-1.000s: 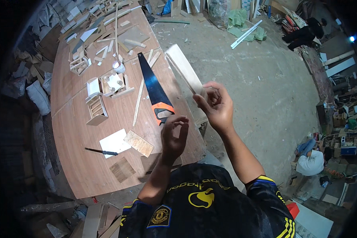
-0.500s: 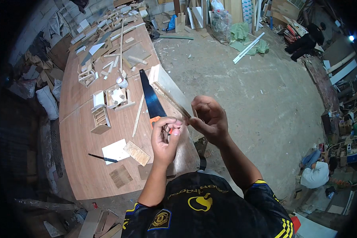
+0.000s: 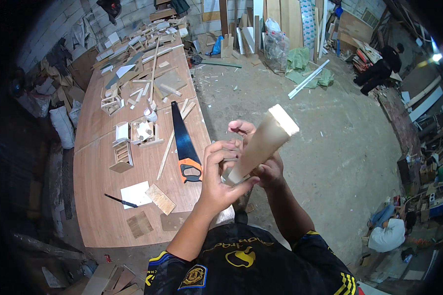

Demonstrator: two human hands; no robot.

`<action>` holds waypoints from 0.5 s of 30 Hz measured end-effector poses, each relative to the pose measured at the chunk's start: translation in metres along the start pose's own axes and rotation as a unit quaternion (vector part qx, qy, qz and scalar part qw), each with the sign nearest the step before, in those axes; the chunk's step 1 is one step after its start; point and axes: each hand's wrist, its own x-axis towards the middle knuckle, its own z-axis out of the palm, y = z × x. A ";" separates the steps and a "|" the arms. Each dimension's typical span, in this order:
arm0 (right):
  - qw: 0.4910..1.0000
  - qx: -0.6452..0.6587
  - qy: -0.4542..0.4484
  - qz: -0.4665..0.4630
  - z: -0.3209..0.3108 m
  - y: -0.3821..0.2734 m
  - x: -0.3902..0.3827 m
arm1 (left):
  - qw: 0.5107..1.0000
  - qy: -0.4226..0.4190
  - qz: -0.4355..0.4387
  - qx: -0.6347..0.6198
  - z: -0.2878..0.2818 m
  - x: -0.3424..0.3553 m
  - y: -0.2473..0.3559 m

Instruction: The recorder uses a handsaw to cut a small piece of wood on a workshop table.

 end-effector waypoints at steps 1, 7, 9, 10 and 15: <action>0.999 -0.031 -0.007 0.006 -0.001 -0.005 -0.001 | 1.000 0.012 -0.009 -0.027 0.003 0.003 0.003; 0.998 -0.058 -0.012 -0.018 0.006 -0.021 0.005 | 0.986 -0.018 -0.075 -0.149 0.011 -0.003 -0.001; 0.998 -0.062 -0.024 0.017 0.012 -0.031 0.008 | 0.980 -0.019 -0.059 -0.190 0.010 0.000 0.002; 0.998 -0.062 -0.022 0.014 0.013 -0.031 0.007 | 0.972 -0.016 -0.044 -0.231 0.009 0.002 0.006; 0.989 0.050 -0.138 -0.014 0.000 -0.026 0.012 | 0.931 -0.043 -0.088 -0.351 0.001 -0.001 0.011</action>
